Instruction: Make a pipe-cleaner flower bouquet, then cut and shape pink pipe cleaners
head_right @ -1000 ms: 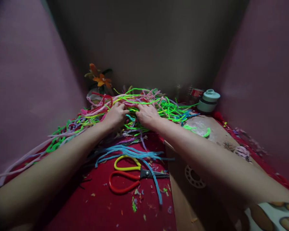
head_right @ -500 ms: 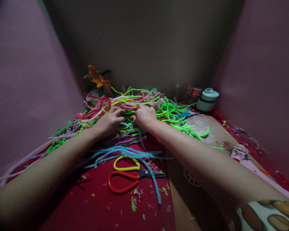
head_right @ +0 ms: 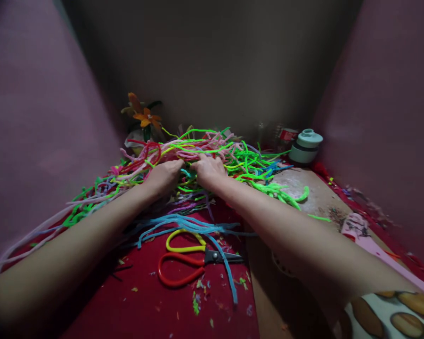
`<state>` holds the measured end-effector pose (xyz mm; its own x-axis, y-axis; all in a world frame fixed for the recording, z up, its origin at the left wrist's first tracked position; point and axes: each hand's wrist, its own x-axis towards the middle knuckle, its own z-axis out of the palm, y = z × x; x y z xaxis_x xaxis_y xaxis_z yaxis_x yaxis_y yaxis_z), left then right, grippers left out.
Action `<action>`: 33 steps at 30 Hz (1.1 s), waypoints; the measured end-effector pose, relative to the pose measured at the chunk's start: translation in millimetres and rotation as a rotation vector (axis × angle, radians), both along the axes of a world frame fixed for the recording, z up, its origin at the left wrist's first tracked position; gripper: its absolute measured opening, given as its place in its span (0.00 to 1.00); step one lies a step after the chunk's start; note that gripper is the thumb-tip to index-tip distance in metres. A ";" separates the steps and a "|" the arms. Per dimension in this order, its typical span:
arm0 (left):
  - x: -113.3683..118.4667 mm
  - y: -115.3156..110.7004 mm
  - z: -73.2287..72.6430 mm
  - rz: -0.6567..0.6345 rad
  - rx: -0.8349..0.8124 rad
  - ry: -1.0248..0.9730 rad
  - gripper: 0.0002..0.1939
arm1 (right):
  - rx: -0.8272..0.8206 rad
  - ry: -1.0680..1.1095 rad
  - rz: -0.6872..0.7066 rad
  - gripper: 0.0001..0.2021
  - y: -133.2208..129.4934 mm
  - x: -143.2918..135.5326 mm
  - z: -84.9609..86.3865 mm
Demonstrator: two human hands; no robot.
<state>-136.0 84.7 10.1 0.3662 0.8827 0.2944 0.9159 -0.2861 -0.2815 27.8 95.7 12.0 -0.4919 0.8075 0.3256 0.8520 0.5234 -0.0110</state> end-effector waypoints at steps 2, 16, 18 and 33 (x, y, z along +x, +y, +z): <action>3.6 3.4 1.7 0.027 -0.022 0.006 0.11 | -0.045 -0.043 0.017 0.15 -0.6 0.5 0.8; -16.5 -7.1 10.1 -0.094 -0.085 -0.380 0.08 | -0.093 -0.083 0.041 0.13 -7.8 12.2 13.5; -25.5 -11.4 17.5 -0.144 -0.168 -0.618 0.08 | -0.103 -0.069 0.049 0.13 -6.4 14.4 13.5; -42.1 -15.5 16.0 -0.207 -0.307 -1.789 0.11 | 0.013 0.027 0.074 0.15 -21.5 2.4 12.3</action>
<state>-178.1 69.2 26.2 -0.0729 0.9614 0.2654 -0.0297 -0.2681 0.9629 30.3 74.3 24.3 -0.5408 0.7651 0.3496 0.8107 0.5849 -0.0260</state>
